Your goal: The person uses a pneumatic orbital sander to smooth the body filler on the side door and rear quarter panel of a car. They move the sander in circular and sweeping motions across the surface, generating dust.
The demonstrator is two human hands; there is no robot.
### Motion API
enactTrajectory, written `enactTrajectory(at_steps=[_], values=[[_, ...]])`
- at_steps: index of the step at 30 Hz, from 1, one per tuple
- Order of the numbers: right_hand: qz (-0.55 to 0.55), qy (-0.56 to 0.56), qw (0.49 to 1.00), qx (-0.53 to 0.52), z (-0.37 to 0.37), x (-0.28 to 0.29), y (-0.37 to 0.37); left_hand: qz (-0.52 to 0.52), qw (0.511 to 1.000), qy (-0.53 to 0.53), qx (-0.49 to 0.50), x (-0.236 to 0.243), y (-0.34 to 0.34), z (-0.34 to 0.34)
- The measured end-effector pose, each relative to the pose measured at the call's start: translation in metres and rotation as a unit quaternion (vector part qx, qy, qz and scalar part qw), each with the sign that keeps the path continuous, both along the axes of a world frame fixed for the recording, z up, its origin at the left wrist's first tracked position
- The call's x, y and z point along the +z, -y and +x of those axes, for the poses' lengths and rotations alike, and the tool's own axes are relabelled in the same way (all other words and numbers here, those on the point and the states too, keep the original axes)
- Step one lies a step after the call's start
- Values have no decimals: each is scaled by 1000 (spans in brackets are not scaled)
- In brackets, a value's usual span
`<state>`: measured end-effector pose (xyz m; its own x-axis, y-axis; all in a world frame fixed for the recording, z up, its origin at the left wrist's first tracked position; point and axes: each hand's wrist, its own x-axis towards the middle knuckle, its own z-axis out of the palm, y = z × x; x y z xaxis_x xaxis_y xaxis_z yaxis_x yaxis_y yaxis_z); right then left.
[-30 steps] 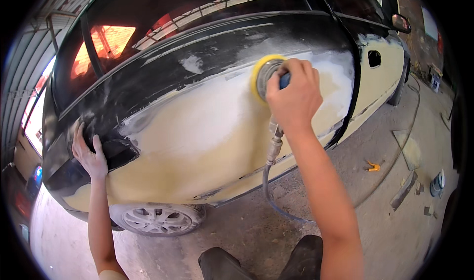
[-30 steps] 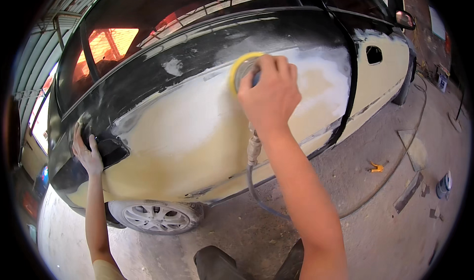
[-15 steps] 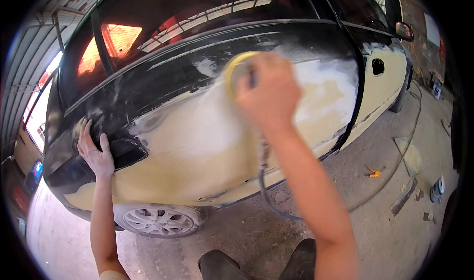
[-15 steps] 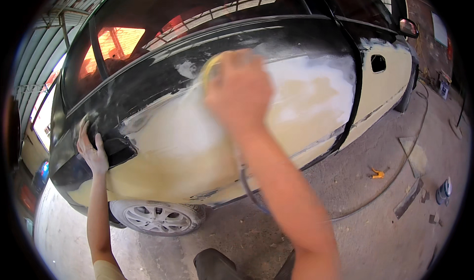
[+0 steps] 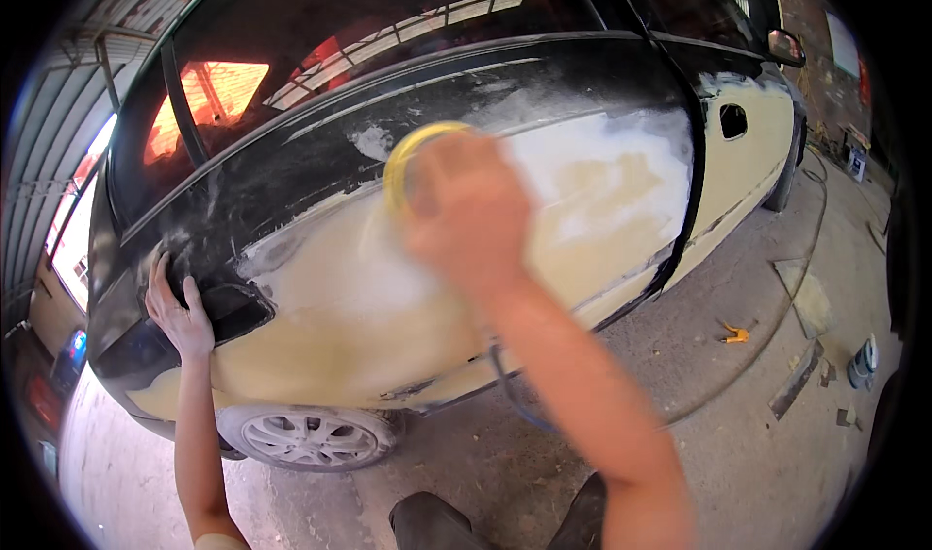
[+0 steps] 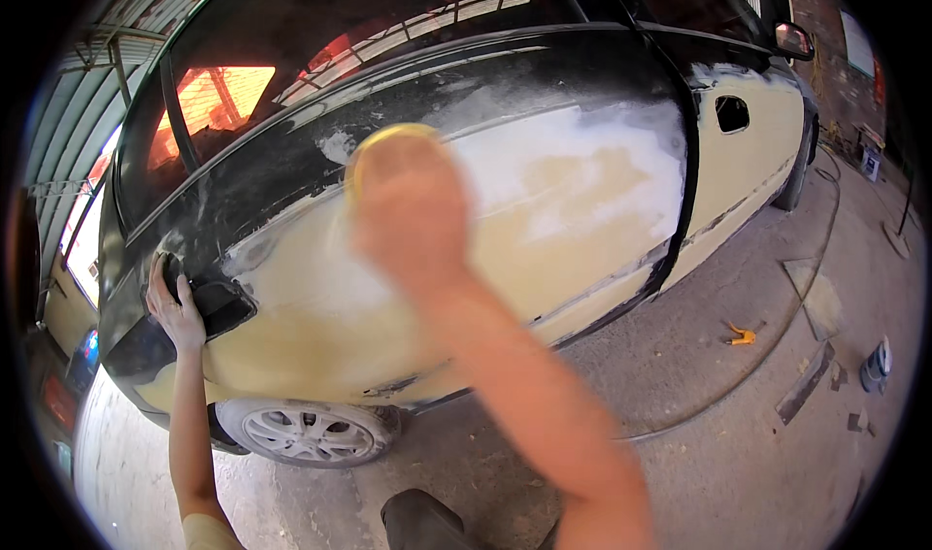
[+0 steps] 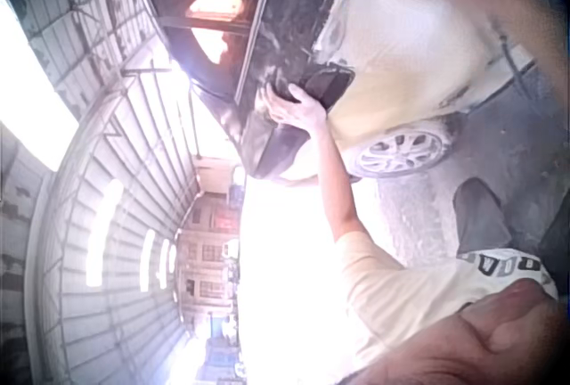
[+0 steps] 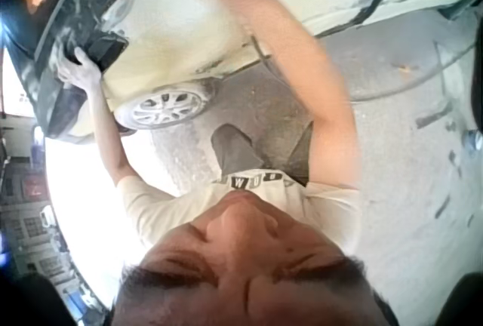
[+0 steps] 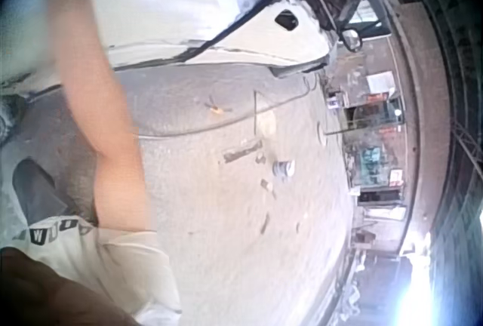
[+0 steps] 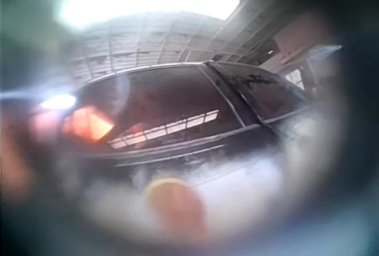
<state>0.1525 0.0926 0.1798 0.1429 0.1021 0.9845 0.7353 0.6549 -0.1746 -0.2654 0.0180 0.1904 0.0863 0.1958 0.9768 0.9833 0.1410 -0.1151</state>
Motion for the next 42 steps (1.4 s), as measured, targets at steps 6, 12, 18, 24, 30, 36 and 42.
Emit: enactTrajectory(at_steps=[6,12,18,24,30,36,42], values=[[-111,-127,980,-105,88,-22,-21,-4,1000,-2,3,-1,-6,6],[43,119,992,-6,-23,-63,29,-8,1000,-14,2,3,-8,-1],[-31,-44,998,-32,72,-46,-13,7,1000,-9,21,0,-1,-8],[-88,-119,985,-84,104,-48,-20,9,1000,-5,11,-3,-7,-4],[55,108,993,14,8,-70,16,4,1000,-4,9,-1,-12,-13],[-54,-119,988,-83,142,-46,-41,6,1000,4,14,-1,-4,-13],[-57,-121,989,-63,114,-53,-29,-1,1000,-10,17,0,-7,-12]])
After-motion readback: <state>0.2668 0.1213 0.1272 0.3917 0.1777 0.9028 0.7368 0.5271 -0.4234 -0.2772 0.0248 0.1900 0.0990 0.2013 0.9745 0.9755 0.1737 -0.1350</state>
